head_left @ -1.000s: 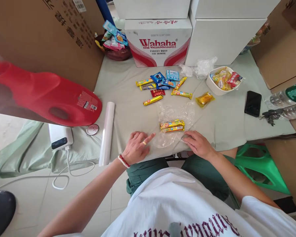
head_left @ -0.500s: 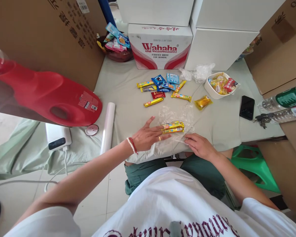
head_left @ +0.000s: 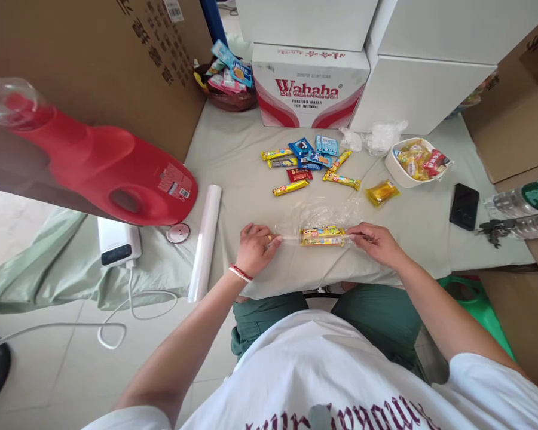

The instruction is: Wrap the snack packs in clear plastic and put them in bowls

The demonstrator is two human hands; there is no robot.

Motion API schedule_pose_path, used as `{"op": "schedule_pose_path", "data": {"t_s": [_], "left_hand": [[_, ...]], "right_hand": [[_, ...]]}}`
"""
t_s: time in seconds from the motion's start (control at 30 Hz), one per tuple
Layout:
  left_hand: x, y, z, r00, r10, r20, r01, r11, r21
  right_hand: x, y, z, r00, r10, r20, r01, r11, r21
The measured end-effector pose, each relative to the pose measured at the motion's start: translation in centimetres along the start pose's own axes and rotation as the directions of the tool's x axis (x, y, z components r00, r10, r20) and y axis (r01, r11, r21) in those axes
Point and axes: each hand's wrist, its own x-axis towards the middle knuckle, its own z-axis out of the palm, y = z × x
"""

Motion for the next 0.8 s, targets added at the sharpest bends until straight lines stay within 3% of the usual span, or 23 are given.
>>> {"op": "schedule_pose_path", "data": {"t_s": [0.1, 0.2, 0.27, 0.33, 0.47, 0.63, 0.7, 0.8], "left_hand": [[0.7, 0.2, 1.1, 0.984, -0.144, -0.104, 0.145, 0.989, 0.007], [1.6, 0.3, 2.0, 0.934, -0.3, -0.192, 0.31, 0.951, 0.02], [2.1, 0.5, 2.4, 0.899, -0.383, -0.213, 0.397, 0.918, 0.024], [2.5, 0.8, 2.7, 0.874, -0.43, -0.226, 0.443, 0.896, 0.008], [3.2, 1.7, 2.8, 0.867, -0.432, -0.248, 0.432, 0.9, -0.056], [4.2, 2.2, 2.9, 0.887, -0.451, -0.101, 0.451, 0.892, -0.016], [4.6, 2.2, 2.9, 0.883, -0.468, -0.037, 0.468, 0.884, 0.0], [5.0, 2.3, 2.9, 0.872, -0.49, 0.013, 0.49, 0.872, 0.003]], "right_hand": [[1.2, 0.8, -0.2, 0.984, 0.176, 0.011, -0.176, 0.984, 0.022], [2.4, 1.0, -0.7, 0.963, 0.262, -0.061, -0.268, 0.923, -0.277], [3.5, 0.3, -1.0, 0.963, 0.231, -0.137, -0.268, 0.809, -0.523], [5.2, -1.0, -1.0, 0.98, 0.137, -0.146, -0.199, 0.733, -0.651], [10.1, -3.5, 1.0, 0.999, 0.011, 0.045, 0.021, 0.746, -0.665], [15.1, -5.1, 3.8, 0.966, 0.192, 0.175, -0.027, 0.744, -0.667], [15.6, -5.8, 3.8, 0.943, 0.229, 0.241, -0.032, 0.785, -0.619], [13.9, -7.2, 3.0, 0.94, 0.116, 0.322, 0.092, 0.821, -0.563]]}}
